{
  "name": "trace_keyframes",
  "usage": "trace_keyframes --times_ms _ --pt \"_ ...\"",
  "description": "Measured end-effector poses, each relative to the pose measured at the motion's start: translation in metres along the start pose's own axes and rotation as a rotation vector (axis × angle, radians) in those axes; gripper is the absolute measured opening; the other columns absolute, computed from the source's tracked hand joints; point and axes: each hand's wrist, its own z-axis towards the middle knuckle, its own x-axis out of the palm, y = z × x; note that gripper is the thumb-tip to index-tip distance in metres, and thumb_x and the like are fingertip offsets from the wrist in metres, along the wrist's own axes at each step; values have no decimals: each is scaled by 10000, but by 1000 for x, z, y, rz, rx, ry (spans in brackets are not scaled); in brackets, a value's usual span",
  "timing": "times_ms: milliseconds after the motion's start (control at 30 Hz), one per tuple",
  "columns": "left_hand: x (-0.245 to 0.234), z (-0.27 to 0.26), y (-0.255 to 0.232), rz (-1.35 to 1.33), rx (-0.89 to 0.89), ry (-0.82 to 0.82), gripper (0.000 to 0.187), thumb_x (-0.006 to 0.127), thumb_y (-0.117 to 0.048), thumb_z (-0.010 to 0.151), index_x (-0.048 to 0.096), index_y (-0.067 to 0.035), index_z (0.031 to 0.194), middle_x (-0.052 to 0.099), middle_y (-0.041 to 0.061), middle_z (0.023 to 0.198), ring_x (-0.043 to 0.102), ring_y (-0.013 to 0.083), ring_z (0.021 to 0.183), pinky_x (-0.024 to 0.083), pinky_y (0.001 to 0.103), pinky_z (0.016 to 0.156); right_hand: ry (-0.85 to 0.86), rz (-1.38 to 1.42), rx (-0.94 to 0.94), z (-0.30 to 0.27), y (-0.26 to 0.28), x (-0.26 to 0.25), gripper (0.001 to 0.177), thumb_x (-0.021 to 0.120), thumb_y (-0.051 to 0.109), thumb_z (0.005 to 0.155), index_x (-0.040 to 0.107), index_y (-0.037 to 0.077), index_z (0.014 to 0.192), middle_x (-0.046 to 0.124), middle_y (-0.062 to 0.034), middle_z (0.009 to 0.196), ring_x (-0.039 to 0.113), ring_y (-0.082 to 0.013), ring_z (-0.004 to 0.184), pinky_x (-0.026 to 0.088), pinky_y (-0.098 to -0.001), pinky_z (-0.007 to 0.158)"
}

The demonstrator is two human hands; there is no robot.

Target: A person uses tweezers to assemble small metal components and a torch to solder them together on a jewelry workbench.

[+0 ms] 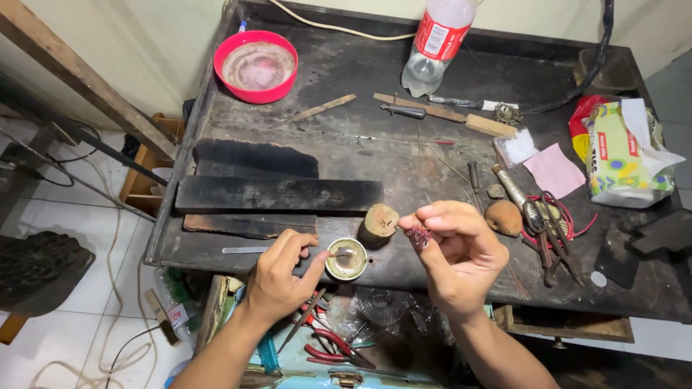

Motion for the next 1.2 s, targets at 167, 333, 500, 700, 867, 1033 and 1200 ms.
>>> trace_keyframes --times_ms 167,333,500,700,867,1033,1200 --pt "-1 1 -1 0 11 -14 194 754 -24 815 653 11 977 648 80 849 563 168 645 495 272 577 -13 12 -4 1 -3 2 265 656 -127 905 602 24 1116 620 -121 1223 744 -216 1039 644 -269 945" --pt "0 0 -2 -2 29 -53 168 744 -4 816 657 13 959 645 78 838 545 158 626 480 261 555 -7 -4 -17 3 -3 4 268 661 -130 908 601 35 1110 628 -110 1223 752 -205 1052 644 -246 938" --pt "1 0 -3 5 38 -43 160 741 -9 822 652 7 954 652 77 829 552 163 619 487 269 557 -9 6 -12 4 -4 3 253 658 -113 915 603 24 1120 629 -118 1225 756 -203 1051 641 -238 950" --pt "3 2 -7 -4 53 -58 156 734 17 815 650 9 946 657 80 835 554 162 602 486 261 544 -12 -9 -7 4 -3 3 245 678 -107 926 604 35 1113 639 -107 1222 758 -189 1056 640 -219 947" --pt "4 3 -10 4 74 -69 146 726 22 819 648 16 942 654 83 820 552 155 591 477 257 527 -18 -34 -7 7 0 2 254 673 -131 912 612 25 1103 638 -113 1218 758 -198 1042 644 -226 943" --pt "-1 7 -25 1 105 -92 136 708 49 808 656 25 931 666 100 840 580 182 620 503 268 563 -24 -105 -45 11 5 4 267 665 -138 905 627 17 1120 637 -119 1237 762 -214 1032 652 -236 923" --pt "-15 20 -69 -195 91 -66 249 704 109 823 616 35 1044 669 126 1026 529 92 602 483 202 521 -55 -310 -59 11 11 9 217 723 -127 889 665 -16 1067 692 -150 1182 774 -223 987 632 -203 791"
